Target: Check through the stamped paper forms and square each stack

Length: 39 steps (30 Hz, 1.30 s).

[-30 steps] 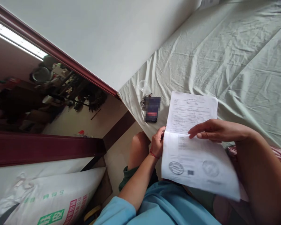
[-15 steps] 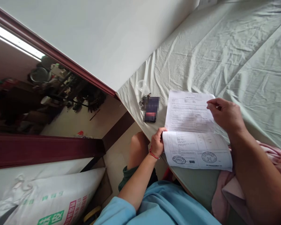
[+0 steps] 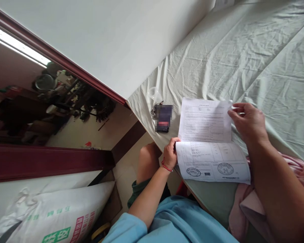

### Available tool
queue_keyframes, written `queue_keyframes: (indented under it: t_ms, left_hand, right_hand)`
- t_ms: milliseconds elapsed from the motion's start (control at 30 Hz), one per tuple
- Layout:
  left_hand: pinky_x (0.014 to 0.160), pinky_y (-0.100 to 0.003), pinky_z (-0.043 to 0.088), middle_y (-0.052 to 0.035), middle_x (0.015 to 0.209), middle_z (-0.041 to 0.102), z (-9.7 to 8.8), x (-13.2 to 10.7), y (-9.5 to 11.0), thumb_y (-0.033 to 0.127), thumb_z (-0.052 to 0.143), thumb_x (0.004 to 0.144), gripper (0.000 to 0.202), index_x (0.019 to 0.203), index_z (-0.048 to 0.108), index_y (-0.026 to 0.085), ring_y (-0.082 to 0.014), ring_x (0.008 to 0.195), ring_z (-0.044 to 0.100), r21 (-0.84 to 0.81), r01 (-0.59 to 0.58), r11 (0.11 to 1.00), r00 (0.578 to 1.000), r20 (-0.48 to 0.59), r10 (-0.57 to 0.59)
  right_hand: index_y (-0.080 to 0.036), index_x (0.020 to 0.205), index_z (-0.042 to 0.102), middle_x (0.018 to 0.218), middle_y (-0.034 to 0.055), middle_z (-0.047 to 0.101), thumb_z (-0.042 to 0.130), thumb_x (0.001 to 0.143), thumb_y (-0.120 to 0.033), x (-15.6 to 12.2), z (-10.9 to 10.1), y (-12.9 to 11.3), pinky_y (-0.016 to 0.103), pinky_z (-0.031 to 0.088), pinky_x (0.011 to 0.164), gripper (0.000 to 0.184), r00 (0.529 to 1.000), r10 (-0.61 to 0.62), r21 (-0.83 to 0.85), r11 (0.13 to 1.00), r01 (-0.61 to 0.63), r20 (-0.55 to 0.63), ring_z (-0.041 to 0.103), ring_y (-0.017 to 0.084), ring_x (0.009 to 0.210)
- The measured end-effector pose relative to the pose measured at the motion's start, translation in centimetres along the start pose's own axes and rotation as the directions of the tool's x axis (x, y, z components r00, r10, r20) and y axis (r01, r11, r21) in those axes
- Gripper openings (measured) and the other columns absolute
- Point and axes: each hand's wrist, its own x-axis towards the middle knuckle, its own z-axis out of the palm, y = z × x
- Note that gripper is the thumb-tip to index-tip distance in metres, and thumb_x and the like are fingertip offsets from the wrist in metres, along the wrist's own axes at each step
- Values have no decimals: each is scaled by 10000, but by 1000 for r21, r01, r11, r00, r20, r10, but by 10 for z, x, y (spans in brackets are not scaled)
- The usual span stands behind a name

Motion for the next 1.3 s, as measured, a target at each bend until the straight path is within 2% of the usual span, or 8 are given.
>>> queue_keyframes:
  t_ms: [100, 200, 300, 533, 767, 1067, 1300]
  left_hand:
    - [748, -248, 510, 13, 894, 764, -1, 0, 1, 209, 629, 847, 181, 1020, 678, 231, -158, 756, 681, 10, 17, 1000, 1000, 1, -17]
    - [751, -246, 511, 13, 894, 765, -1, 0, 1, 195, 632, 843, 184, 1017, 679, 231, -158, 761, 680, 8, 23, 1000, 1000, 3, -23]
    - [746, -246, 510, 15, 877, 757, -1, 0, 1, 190, 631, 841, 183, 1013, 677, 230, -157, 748, 670, 4, 24, 1000, 1000, 5, -24]
    - [735, -249, 504, 17, 864, 744, 0, 0, 1, 223, 622, 845, 177, 1016, 667, 228, -154, 736, 664, -4, 9, 1000, 1000, 3, -9]
    - [726, -250, 511, 15, 865, 754, 0, 1, 0, 241, 617, 844, 183, 1018, 672, 234, -155, 727, 667, 5, 5, 1000, 1000, -4, -5]
    - [747, -257, 523, 5, 891, 774, 0, 0, 0, 220, 626, 857, 161, 1010, 673, 236, -165, 754, 692, 20, 21, 1000, 1000, -6, -20]
    - [734, -258, 521, 7, 871, 764, 0, -1, 0, 205, 632, 868, 170, 1029, 674, 236, -168, 747, 686, 18, 11, 1000, 1000, -9, -11]
  right_hand:
    - [-200, 1119, 767, 1008, 96, 800, 768, 817, -447, 0, -1, 2, 396, 511, 829, 391, 998, -27, 52, 998, 30, -58, 663, 230, 811]
    - [-221, 928, 719, 921, 71, 760, 771, 799, -414, -1, -1, -1, 392, 478, 844, 238, 999, -32, -20, 999, 32, 1, 623, 222, 797]
    - [-239, 838, 658, 855, 54, 725, 753, 829, -348, -3, -1, -8, 384, 452, 834, 145, 998, -15, -111, 994, 22, 64, 580, 216, 763]
    - [-242, 810, 639, 797, 37, 678, 727, 853, -328, -6, 1, -8, 381, 427, 823, 130, 997, -36, -133, 990, 44, 63, 544, 210, 747]
    - [-251, 823, 629, 839, 57, 696, 703, 837, -367, -5, 2, -7, 396, 422, 825, 138, 997, -50, -119, 991, 57, 61, 555, 225, 771]
    - [-254, 761, 577, 725, 9, 607, 710, 838, -319, -6, 3, -9, 383, 399, 777, 167, 999, -45, -133, 990, 47, 23, 508, 194, 703]
    - [-250, 806, 616, 753, 20, 642, 684, 859, -334, -6, 4, -5, 379, 396, 764, 120, 997, -70, -133, 988, 73, 25, 535, 198, 727]
